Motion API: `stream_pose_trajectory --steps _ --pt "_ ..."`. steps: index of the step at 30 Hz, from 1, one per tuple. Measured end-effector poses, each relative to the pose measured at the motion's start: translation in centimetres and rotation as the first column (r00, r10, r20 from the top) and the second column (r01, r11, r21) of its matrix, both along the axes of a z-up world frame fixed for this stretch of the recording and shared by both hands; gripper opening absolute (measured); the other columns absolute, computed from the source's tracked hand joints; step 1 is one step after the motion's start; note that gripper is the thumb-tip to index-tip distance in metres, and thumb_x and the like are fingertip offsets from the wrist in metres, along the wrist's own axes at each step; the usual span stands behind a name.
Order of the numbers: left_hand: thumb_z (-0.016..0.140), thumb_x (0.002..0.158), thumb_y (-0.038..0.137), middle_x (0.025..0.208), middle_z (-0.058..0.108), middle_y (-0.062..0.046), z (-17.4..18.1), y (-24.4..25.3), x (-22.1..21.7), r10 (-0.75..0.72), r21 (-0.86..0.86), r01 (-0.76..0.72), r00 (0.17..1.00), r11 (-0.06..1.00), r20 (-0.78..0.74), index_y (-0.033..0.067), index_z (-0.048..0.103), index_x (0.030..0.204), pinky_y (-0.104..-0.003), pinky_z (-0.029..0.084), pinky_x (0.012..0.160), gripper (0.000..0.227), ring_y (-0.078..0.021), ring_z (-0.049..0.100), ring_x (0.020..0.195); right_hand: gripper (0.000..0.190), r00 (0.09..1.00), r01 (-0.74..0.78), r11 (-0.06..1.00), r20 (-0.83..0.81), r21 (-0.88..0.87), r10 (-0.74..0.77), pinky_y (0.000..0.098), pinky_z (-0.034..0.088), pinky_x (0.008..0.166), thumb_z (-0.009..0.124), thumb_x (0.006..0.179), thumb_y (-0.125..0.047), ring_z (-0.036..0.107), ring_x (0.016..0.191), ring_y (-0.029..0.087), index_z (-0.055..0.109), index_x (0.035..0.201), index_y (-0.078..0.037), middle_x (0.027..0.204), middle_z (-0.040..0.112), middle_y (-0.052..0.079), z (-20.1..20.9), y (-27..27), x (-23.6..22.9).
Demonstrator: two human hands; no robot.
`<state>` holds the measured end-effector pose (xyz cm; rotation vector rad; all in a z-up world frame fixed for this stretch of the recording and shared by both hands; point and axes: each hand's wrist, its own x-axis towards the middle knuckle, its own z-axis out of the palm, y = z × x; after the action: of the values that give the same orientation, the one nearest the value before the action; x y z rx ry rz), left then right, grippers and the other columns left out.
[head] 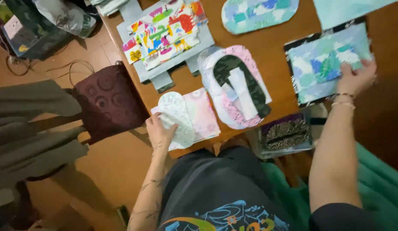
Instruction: Sorting and matching fabric layers for textile product assembly on a work table.
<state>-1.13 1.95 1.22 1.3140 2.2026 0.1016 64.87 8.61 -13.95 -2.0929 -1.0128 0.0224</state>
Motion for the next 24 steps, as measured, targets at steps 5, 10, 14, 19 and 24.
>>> stream_pose_trajectory --steps 5,10,14,19,24 --pt "0.092 0.065 0.033 0.129 0.041 -0.010 -0.9 0.6 0.3 0.228 -0.089 -0.223 0.972 0.971 0.054 0.0203 0.047 0.135 -0.045 0.049 0.093 0.084 -0.0281 0.056 0.110 0.067 0.986 0.015 0.964 0.162 -0.265 0.029 0.0674 0.043 0.099 0.096 0.099 -0.001 0.042 0.127 0.044 0.047 0.144 -0.010 0.141 0.036 0.022 9.8 1.3 -8.3" --pt "0.091 0.063 0.038 0.124 0.045 -0.010 -2.5 -0.7 -0.3 0.271 -0.041 -0.269 0.962 0.962 0.036 0.0212 0.049 0.133 -0.044 0.047 0.095 0.083 -0.0282 0.057 0.109 0.053 0.912 -0.184 0.847 0.235 -0.498 0.336 0.0718 0.023 0.120 0.044 0.126 -0.035 0.011 0.152 0.042 0.027 0.169 -0.010 0.164 0.006 0.018 7.6 0.5 -11.8" --pt "0.093 0.058 0.034 0.109 0.054 -0.006 -2.9 -0.7 -0.8 0.244 0.012 -0.244 0.970 0.970 0.009 0.0199 0.051 0.128 -0.041 0.044 0.094 0.082 -0.0274 0.056 0.105 0.052 0.943 -0.121 0.694 0.137 -0.710 0.305 0.0626 0.005 0.128 0.026 0.129 -0.039 0.000 0.160 0.036 0.002 0.170 -0.018 0.169 -0.006 0.014 8.3 0.9 -12.9" --pt "0.094 0.055 0.036 0.093 0.063 0.001 -3.4 -0.9 -1.4 0.285 0.004 -0.286 0.955 0.958 0.083 0.0209 0.054 0.119 -0.040 0.047 0.085 0.077 -0.0228 0.064 0.092 0.056 0.941 -0.194 0.713 0.077 -0.673 0.329 0.0829 0.005 0.106 0.050 0.121 -0.026 0.008 0.146 0.051 0.028 0.165 0.000 0.158 0.009 0.034 12.5 1.7 -17.0" --pt "0.090 0.064 0.026 0.094 0.070 -0.016 -5.3 -2.0 -1.3 0.168 0.159 -0.183 0.980 0.970 0.105 0.0088 0.067 0.102 -0.049 0.056 0.083 0.047 -0.0394 0.070 0.095 0.025 0.628 -0.750 0.661 -0.283 0.028 0.725 0.0446 0.054 0.083 0.067 0.090 0.001 0.068 0.100 0.039 0.071 0.114 0.000 0.111 0.070 0.019 15.3 -0.1 -32.2"
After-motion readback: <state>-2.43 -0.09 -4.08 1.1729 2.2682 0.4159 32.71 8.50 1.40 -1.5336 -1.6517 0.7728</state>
